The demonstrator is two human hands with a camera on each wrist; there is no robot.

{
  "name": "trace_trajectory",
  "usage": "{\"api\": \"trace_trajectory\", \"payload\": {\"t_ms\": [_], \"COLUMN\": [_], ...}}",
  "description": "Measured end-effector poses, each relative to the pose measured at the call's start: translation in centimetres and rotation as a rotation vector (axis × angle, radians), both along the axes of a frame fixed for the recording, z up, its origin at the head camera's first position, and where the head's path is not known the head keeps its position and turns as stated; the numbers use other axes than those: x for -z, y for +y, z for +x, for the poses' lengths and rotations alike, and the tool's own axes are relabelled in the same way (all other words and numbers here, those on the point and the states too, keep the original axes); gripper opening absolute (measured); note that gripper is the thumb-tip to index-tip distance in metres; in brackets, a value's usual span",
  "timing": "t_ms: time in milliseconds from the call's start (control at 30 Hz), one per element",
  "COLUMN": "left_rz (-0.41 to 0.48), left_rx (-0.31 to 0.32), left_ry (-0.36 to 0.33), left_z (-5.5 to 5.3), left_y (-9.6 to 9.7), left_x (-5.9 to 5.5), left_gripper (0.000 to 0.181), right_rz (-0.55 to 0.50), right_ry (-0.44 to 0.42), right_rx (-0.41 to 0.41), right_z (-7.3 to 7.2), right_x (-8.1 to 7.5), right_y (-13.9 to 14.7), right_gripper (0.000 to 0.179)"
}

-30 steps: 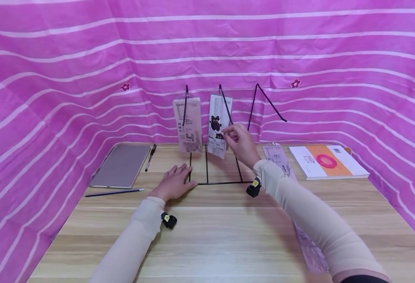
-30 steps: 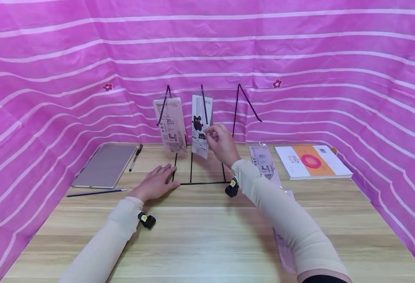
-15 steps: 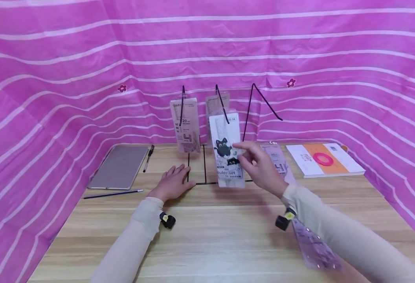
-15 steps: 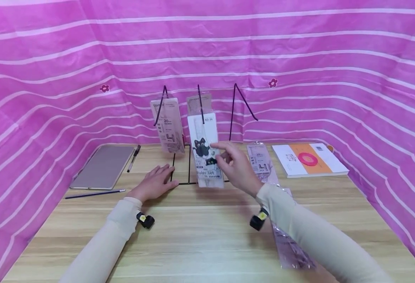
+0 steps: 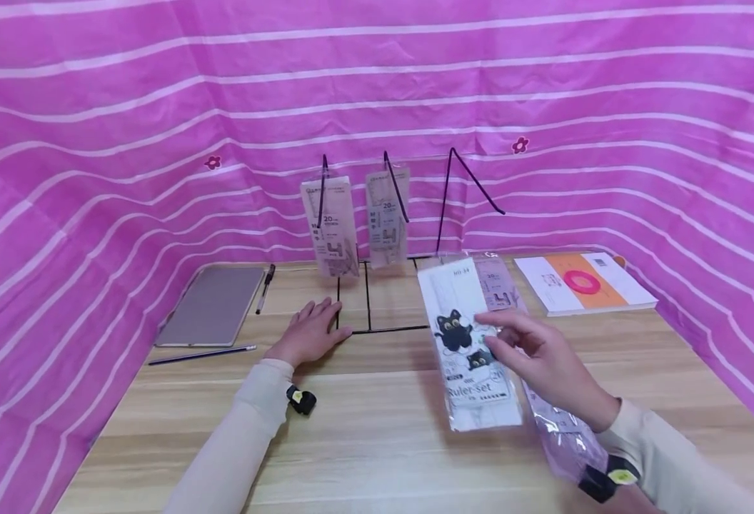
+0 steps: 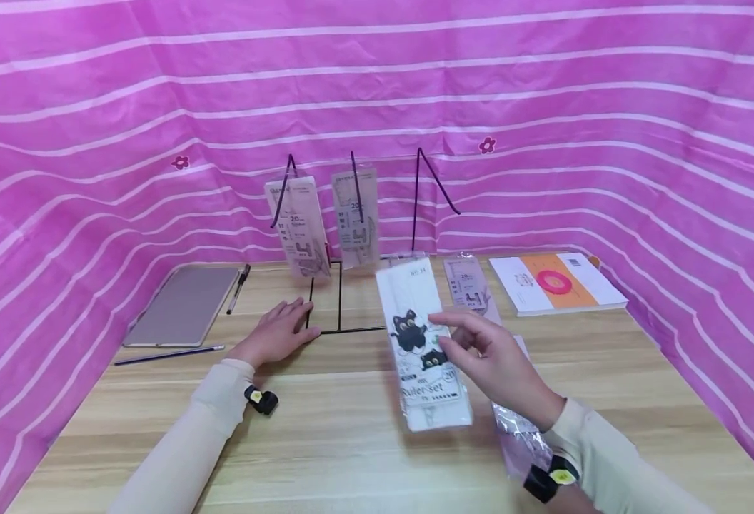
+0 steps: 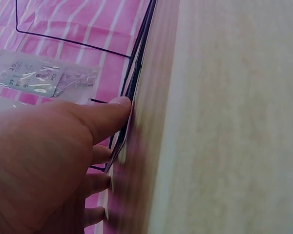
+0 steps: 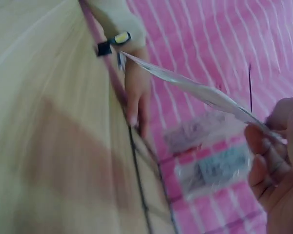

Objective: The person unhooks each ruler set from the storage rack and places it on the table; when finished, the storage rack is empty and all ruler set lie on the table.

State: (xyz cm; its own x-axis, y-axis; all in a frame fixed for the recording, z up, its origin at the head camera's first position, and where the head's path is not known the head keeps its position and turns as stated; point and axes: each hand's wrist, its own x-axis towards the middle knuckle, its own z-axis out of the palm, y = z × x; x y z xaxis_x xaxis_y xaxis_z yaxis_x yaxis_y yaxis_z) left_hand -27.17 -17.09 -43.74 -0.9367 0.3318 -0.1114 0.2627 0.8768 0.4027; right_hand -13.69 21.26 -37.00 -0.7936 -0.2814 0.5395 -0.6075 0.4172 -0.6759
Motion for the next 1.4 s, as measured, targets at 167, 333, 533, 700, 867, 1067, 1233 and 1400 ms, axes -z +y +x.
{"api": "trace_trajectory", "payload": {"t_ms": [167,333,533,700,867,1067,1233,1400], "left_rz": [-0.001,0.001,0.007,0.009,0.012,0.010,0.004,0.015], "left_rx": [0.001,0.007,0.007,0.006,0.005,0.001,-0.002,-0.002], "left_ry": [0.008,0.004,0.005,0.005,-0.001,0.001,0.006,0.005], "left_z": [-0.1,-0.1,-0.1,-0.1,-0.2,-0.3,-0.3,-0.3], "left_y": [-0.2,0.0,0.0,0.0,0.1,-0.1,-0.1,-0.1], "left_x": [0.0,0.1,-0.1,0.1,0.2,0.3,0.5,0.4], "left_gripper": [0.074,0.073,0.073,0.073,0.073,0.074,0.074,0.074], "right_rz": [0.089,0.187,0.306,0.456,0.564,0.594,0.634,0.596], "right_ry": [-0.230,-0.422,-0.417,-0.374,-0.272,-0.191,-0.096,-0.131], "right_rx": [0.096,0.183,0.218,0.277,0.329,0.347,0.375,0.395], "right_z": [0.9,1.4,1.5,1.2,0.9,0.4,0.1,-0.2], "right_x": [2.1,3.6,4.8,5.2,5.8,6.4,7.0,6.1], "right_y": [1.9,3.1,3.3,3.0,2.8,2.6,2.5,3.2], "right_gripper": [0.034,0.033,0.033,0.032,0.030,0.029,0.022,0.020]}}
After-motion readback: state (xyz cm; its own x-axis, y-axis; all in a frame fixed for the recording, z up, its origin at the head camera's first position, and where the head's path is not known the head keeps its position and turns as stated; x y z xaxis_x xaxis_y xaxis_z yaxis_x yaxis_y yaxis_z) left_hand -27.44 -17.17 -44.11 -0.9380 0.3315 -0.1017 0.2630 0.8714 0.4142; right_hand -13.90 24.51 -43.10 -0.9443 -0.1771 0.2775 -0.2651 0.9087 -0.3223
